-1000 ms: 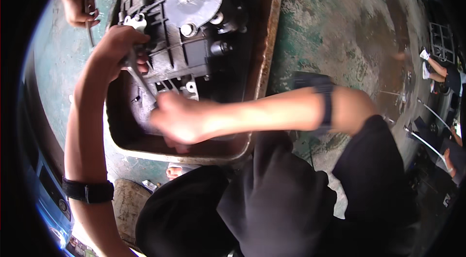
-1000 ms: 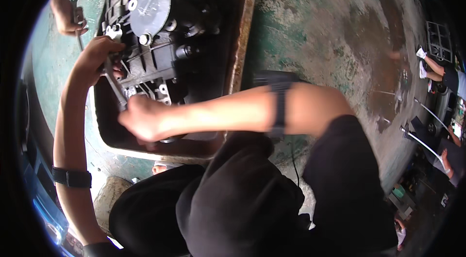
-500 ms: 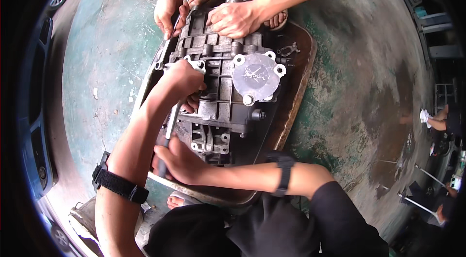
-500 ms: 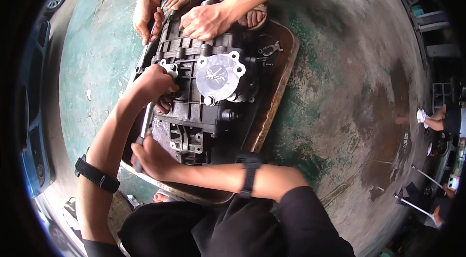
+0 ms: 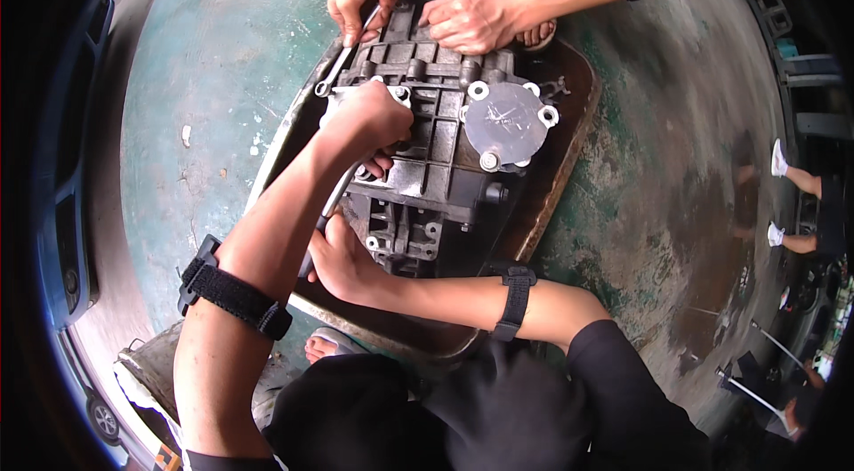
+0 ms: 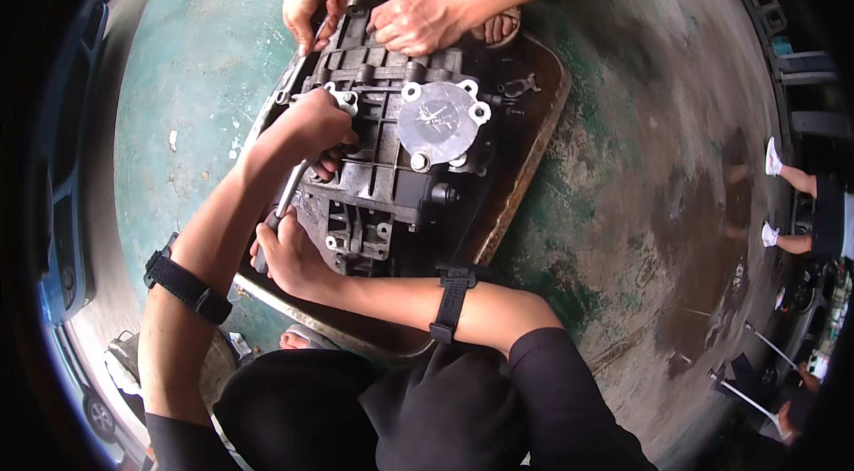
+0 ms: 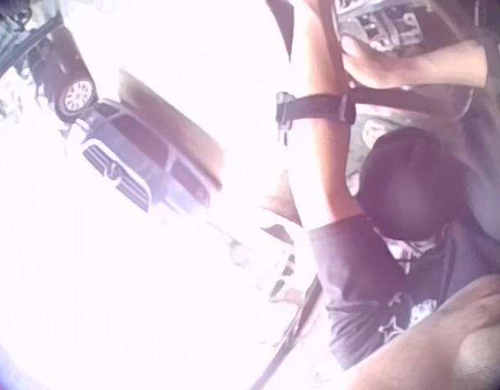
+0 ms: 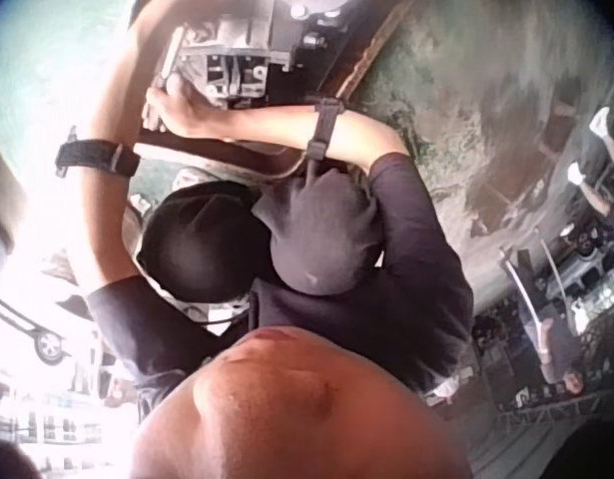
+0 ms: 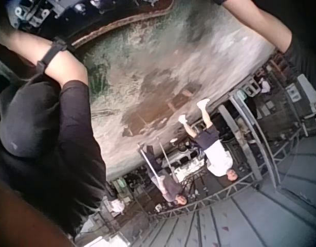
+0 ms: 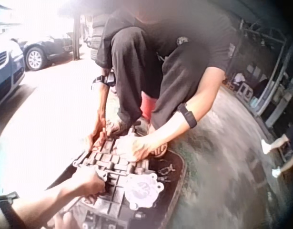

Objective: The person uses a ratchet and wrench to loosen and remove bolts from a transmission casing. They then lift off a cover plate to expose internal components. The work is performed on a metal tray with another person assisting by holding the unit.

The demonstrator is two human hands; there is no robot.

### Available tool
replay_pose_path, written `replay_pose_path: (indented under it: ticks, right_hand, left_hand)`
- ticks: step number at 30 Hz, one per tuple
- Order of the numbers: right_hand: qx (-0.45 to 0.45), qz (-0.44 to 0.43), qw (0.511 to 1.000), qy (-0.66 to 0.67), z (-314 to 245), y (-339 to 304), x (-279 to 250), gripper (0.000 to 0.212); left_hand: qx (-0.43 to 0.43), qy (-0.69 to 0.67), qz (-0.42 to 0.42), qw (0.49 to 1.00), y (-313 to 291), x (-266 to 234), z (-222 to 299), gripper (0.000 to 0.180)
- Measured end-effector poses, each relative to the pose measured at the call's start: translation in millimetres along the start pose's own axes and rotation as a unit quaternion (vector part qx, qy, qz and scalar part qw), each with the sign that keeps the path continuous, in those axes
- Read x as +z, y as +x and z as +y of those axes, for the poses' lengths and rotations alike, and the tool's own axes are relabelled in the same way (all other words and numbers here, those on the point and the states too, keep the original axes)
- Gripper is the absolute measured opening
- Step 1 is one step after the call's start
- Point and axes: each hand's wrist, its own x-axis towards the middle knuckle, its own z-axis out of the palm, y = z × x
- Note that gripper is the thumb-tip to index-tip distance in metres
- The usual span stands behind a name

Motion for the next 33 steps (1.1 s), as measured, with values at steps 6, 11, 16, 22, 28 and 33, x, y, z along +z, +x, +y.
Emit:
replay_pose_path:
  ticks: [6, 11, 16, 22, 28, 33]
  right_hand:
    - [0.199, -0.16, 0.957, -0.135, -41.5, -27.8, -155.8, 0.009]
    - [0.185, -0.15, 0.969, -0.061, -9.7, -23.3, -134.6, 0.012]
    - [-0.03, -0.038, 0.998, 0.043, 15.5, -5.1, -14.1, 0.015]
    - [0.184, -0.171, 0.966, -0.067, -19.7, -26.7, -138.3, 0.009]
    - [0.12, -0.094, 0.985, 0.078, 3.9, -23.0, -72.4, 0.017]
    - [0.014, -0.024, 0.979, 0.202, 8.4, 1.5, -0.5, 0.017]
  left_hand:
    - [0.051, 0.092, -0.052, 0.993, 5.1, -3.4, -2.0, 0.02]
    - [0.056, 0.03, 0.064, 0.996, 6.0, -0.8, -7.9, 0.015]
    - [0.005, -0.027, 0.013, 1.0, -1.9, 0.0, 2.4, 0.019]
    - [0.032, 0.077, 0.071, 0.994, -5.3, 2.1, 11.2, 0.019]
    - [0.019, 0.031, 0.032, 0.999, -1.6, 0.1, 5.9, 0.021]
    - [0.024, 0.096, 0.063, 0.993, 5.6, 4.4, 5.9, 0.017]
